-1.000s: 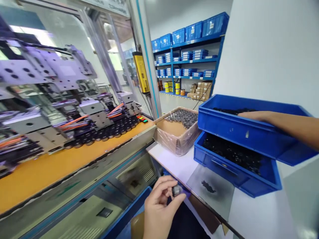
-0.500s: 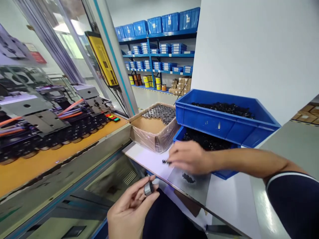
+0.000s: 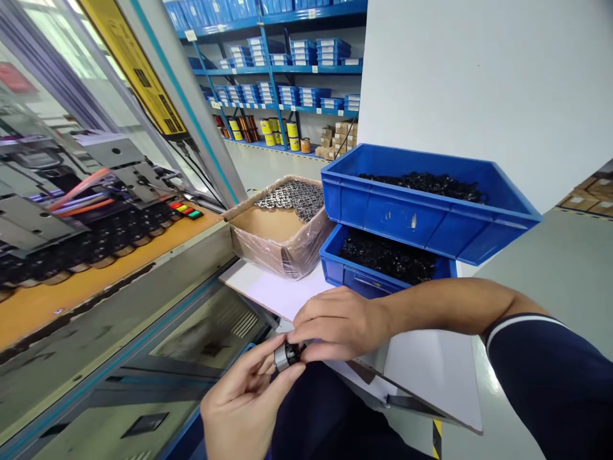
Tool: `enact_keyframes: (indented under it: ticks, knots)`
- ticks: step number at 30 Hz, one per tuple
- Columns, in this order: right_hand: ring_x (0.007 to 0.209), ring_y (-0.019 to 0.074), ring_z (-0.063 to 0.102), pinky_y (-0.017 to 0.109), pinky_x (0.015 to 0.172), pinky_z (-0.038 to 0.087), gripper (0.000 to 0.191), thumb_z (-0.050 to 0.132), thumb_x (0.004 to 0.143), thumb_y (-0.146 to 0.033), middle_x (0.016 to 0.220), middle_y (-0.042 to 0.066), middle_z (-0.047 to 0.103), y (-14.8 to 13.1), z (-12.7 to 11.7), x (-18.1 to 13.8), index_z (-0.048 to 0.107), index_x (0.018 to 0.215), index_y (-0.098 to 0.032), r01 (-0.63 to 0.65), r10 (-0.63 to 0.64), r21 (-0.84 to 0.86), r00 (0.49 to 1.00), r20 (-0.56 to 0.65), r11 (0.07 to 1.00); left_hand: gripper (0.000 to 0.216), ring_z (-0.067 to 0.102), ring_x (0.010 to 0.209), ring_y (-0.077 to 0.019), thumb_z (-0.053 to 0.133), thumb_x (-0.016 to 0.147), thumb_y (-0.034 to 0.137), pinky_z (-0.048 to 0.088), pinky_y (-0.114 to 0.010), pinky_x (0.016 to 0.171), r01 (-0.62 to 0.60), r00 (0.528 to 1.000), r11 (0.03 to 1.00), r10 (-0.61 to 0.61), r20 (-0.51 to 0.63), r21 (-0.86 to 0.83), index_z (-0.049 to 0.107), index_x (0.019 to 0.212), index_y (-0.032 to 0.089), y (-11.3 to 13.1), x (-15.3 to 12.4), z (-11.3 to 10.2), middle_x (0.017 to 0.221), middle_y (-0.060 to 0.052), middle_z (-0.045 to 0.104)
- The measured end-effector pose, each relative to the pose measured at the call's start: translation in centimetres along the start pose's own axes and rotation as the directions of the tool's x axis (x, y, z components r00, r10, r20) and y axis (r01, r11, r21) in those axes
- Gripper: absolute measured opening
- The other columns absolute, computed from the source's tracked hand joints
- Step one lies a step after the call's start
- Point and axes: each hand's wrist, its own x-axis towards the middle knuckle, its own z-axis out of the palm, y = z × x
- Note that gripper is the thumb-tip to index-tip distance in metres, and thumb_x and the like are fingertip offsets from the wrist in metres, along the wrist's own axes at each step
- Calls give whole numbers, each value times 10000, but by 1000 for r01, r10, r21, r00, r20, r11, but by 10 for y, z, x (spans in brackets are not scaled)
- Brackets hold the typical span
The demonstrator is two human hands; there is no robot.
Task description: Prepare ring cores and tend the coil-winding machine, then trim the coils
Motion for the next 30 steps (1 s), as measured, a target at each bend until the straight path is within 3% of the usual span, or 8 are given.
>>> enact_keyframes:
  ticks: [11, 16, 18, 20, 24, 25, 27, 30]
  knots:
    - [737, 98, 611, 220, 668, 508, 212, 563, 982, -306, 871, 33, 675, 1, -3, 2, 669, 967, -123, 167, -163, -145, 986, 40, 975, 394, 766, 700, -193, 900, 513, 118, 615, -162, 662, 129, 989, 985, -119, 90, -112, 799, 879, 222, 2, -1, -4, 789, -37, 799]
    - [677, 128, 597, 249, 599, 510, 250, 538, 979, -277, 763, 44, 646, 2, -3, 3, 668, 920, -73, 236, -242, -205, 970, -5, 950, 343, 758, 696, -150, 892, 563, 156, 616, -167, 691, 160, 987, 967, -162, 7, -198, 779, 878, 229, -8, -11, 9, 807, -3, 799]
    - [741, 149, 622, 262, 647, 542, 265, 491, 993, -244, 820, 78, 672, 1, -2, 3, 665, 956, -47, 219, -228, -165, 973, -39, 962, 369, 753, 719, -124, 873, 601, 152, 608, -144, 691, 89, 995, 987, -94, -33, -137, 763, 937, 262, -7, -13, 11, 855, 26, 797]
    - [856, 158, 639, 262, 764, 567, 249, 497, 989, -221, 916, 108, 692, -1, -2, 2, 655, 1022, -31, 176, -182, -91, 981, -66, 980, 402, 746, 785, -119, 858, 625, 142, 604, -146, 725, -84, 996, 996, 84, -39, 10, 753, 987, 281, -2, -12, 6, 928, 35, 787]
    - [942, 137, 618, 244, 901, 543, 198, 518, 981, -193, 955, 120, 687, -7, 0, -1, 647, 1020, -48, 68, -69, 36, 997, 25, 997, 304, 704, 776, -112, 826, 668, 105, 572, -180, 759, -483, 876, 833, 461, 144, 271, 762, 928, 250, 7, -5, -10, 910, 29, 754]
    - [944, 134, 614, 244, 905, 540, 196, 507, 984, -181, 955, 123, 684, -8, 0, -1, 643, 1025, -46, 45, -48, 56, 997, 61, 997, 301, 694, 754, -106, 817, 674, 87, 563, -184, 750, -522, 853, 801, 495, 169, 292, 759, 924, 245, 8, -5, -12, 891, 31, 748]
    - [934, 137, 608, 246, 894, 541, 189, 504, 977, -157, 952, 128, 682, -9, 0, 0, 635, 1038, -34, 16, -22, 83, 998, 64, 996, 340, 685, 765, -102, 804, 675, 45, 549, -188, 759, -525, 850, 797, 507, 141, 300, 748, 946, 244, 6, -6, -11, 887, 36, 738]
    - [915, 161, 608, 270, 862, 554, 178, 518, 951, -131, 944, 139, 685, -7, -2, 2, 633, 1015, -11, 57, -56, 81, 998, -18, 995, 352, 684, 933, -126, 772, 704, 29, 552, -200, 846, -403, 915, 895, 401, 53, 189, 728, 981, 242, 0, -12, -2, 1008, 15, 724]
